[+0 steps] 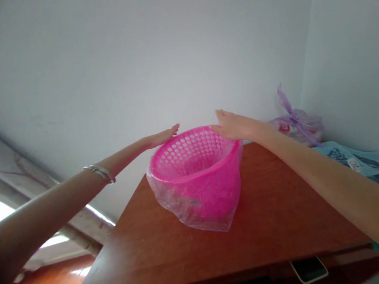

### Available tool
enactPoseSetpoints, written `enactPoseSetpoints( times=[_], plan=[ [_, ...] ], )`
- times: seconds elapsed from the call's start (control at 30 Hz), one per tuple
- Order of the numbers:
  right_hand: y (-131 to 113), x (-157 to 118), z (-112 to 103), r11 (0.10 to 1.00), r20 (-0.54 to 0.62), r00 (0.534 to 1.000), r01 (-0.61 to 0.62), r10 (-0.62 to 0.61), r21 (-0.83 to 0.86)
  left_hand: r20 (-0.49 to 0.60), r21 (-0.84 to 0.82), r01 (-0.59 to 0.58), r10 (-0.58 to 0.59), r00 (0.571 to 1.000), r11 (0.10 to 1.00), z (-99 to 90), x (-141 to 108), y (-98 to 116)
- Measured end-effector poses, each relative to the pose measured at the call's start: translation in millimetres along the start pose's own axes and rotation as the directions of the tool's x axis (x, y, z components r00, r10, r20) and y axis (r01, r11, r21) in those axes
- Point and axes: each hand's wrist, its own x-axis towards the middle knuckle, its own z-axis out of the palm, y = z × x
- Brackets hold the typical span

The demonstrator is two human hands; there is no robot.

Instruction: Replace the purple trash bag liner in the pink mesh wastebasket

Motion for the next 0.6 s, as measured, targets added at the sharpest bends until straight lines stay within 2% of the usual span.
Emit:
enactPoseSetpoints(
  times=[0.07,0.2,0.27,0.33,0.4,0.5,0.6],
  plan=[
    [-25,24,6,0.982,0.053,0.983,0.177,-0.174,-0.069,-0.009,0.078,0.017,-0.016,1.0,0.997,-3.8,-18,-5],
    [-69,69,33,0.858,0.183,0.858,0.502,-0.479,-0.106,-0.098,0.164,-0.063,0.08,0.992,0.985,8.6,-77,-13],
    [-82,82,49,0.795,0.25,0.787,0.599,-0.563,-0.095,-0.143,0.168,-0.141,0.166,0.976,0.976,22.0,-109,-15],
    [-88,90,63,0.759,0.329,0.737,0.646,-0.59,-0.087,-0.173,0.18,-0.196,0.227,0.959,0.964,36.2,-136,-12],
    [-88,93,73,0.764,0.369,0.733,0.639,-0.571,-0.089,-0.18,0.179,-0.198,0.23,0.956,0.964,47.6,-156,-1],
    [-80,97,79,0.816,0.36,0.78,0.573,-0.512,-0.081,-0.198,0.183,-0.152,0.188,0.962,0.971,57.3,-176,21],
    [-70,102,82,0.861,0.358,0.824,0.5,-0.439,-0.095,-0.212,0.211,-0.158,0.203,0.956,0.965,62.7,-187,36]
  ],
)
